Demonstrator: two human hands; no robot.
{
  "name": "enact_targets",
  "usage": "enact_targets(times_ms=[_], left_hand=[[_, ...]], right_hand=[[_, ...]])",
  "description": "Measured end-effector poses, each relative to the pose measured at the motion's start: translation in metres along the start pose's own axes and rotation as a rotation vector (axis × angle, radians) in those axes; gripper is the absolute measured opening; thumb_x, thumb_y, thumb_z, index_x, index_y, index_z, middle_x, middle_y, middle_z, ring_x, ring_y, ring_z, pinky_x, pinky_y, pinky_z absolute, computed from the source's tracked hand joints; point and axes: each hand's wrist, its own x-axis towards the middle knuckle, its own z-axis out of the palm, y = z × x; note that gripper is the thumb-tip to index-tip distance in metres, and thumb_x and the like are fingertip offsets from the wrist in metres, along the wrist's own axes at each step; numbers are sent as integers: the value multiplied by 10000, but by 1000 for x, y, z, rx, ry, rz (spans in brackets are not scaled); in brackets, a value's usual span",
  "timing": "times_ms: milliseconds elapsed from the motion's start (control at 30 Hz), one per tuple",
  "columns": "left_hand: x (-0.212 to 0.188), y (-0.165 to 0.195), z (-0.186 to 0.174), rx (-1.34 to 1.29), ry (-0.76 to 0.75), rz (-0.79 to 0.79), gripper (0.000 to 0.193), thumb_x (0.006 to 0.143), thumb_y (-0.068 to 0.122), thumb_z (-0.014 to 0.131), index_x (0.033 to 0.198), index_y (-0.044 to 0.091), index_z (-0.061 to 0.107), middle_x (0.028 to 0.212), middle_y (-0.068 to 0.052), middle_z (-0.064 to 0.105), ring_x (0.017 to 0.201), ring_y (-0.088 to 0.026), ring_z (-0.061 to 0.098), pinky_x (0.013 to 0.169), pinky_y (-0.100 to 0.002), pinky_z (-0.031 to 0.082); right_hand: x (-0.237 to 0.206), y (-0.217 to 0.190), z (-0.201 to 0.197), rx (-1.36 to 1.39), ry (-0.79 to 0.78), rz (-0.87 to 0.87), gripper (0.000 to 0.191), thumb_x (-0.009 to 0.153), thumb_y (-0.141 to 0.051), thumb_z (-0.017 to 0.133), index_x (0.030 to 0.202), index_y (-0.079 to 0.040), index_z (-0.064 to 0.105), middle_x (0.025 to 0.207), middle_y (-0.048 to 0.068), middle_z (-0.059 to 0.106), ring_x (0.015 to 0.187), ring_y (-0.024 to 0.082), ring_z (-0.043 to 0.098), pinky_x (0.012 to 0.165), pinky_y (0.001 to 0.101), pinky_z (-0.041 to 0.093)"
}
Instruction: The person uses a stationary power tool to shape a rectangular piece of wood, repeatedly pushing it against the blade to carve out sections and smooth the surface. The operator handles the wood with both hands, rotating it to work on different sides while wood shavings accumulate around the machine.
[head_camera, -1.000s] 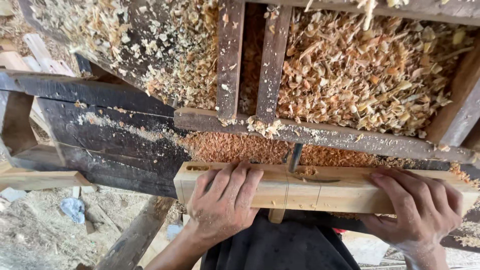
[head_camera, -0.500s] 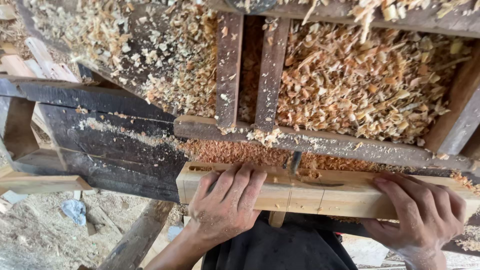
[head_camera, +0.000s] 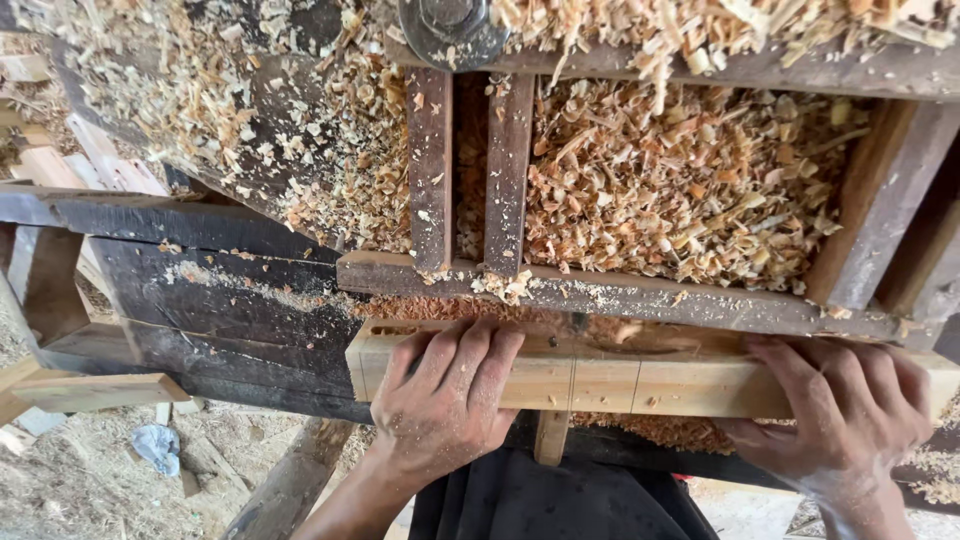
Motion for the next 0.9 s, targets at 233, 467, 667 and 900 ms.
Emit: enact_targets(times_ms=[233, 467, 667, 900], left_hand=[[3, 15, 1, -54, 54, -140, 543, 777, 344, 836, 1206, 45, 690, 1146, -93, 673, 1019, -234, 630, 886, -414, 475], [-13, 9, -14, -50, 16, -56, 617, 643, 288, 791, 1199, 42, 688, 1091, -106, 678, 1006, -268, 629, 876, -435, 484], [-16, -4, -11, -102, -21, 38, 610, 723, 302, 796, 1259, 35, 682, 1129, -93, 679, 1027, -260, 619, 884, -432, 477], [-17, -13, -5, -111, -69, 70, 657, 652, 279, 799, 1256, 53, 669, 1112, -78, 690, 1023, -250, 621, 892, -434, 481]], right_hand=[[15, 26, 1, -35, -17, -114, 629, 626, -428, 845, 1181, -139, 776, 997, 70, 776, 845, 199, 631, 836, 410, 467], [-7, -17, 9, 147, 96, -17, 560, 695, -338, 870, 1205, -152, 736, 1109, 85, 779, 962, 215, 676, 934, 394, 508], [-12, -25, 15, 131, 123, 14, 577, 771, -369, 851, 1287, -142, 726, 1163, 65, 755, 959, 189, 645, 941, 371, 471], [-16, -39, 6, 111, 164, 68, 514, 711, -328, 889, 1148, -104, 736, 1066, 77, 771, 889, 207, 658, 909, 382, 461]])
